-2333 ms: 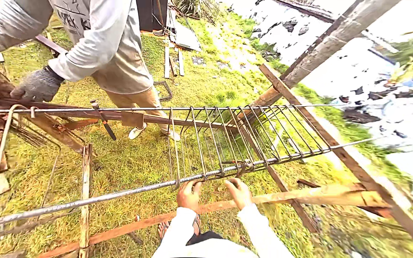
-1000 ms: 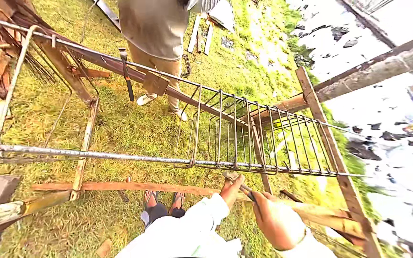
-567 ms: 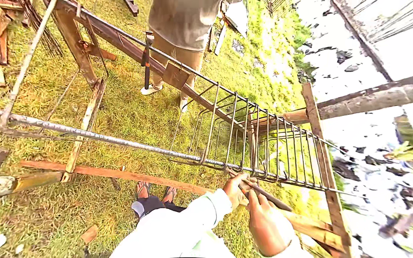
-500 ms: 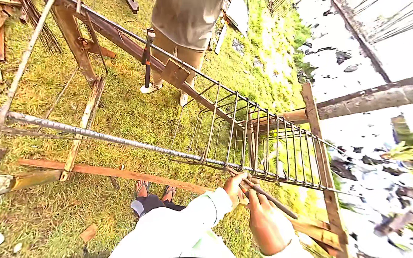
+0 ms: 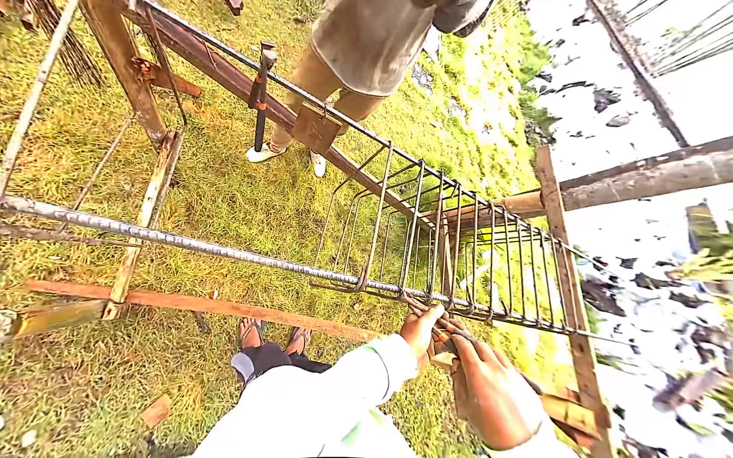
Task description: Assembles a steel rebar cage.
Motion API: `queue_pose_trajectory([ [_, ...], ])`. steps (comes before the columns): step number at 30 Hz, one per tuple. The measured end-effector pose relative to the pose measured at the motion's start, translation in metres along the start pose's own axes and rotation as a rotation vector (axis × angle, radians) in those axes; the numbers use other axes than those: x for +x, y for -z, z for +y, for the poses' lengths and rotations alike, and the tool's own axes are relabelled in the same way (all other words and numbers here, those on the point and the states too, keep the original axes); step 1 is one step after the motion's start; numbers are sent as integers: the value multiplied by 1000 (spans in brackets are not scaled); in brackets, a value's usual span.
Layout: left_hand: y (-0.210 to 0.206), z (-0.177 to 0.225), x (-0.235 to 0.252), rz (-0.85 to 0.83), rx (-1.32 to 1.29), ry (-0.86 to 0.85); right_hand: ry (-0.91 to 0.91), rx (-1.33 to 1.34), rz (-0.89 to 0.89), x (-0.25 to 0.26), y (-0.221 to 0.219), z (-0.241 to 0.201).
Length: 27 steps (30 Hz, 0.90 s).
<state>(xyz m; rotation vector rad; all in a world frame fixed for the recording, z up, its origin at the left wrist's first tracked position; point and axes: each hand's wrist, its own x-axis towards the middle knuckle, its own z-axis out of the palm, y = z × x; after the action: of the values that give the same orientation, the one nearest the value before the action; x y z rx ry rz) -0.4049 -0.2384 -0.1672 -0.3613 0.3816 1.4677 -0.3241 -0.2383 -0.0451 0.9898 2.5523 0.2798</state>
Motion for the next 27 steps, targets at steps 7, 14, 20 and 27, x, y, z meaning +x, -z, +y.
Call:
queue_pose_trajectory([
  [7,1,-7,9,74,73,-17,-149,-80,-141,13,-12,22],
  [14,-3,-10,17,138,156,-32,-165,26,-431,40,-29,47],
  [20,11,0,1,49,335,1,-243,139,-717,55,-10,44],
  [27,18,15,-9,12,342,60,-264,560,-902,54,-9,63],
])
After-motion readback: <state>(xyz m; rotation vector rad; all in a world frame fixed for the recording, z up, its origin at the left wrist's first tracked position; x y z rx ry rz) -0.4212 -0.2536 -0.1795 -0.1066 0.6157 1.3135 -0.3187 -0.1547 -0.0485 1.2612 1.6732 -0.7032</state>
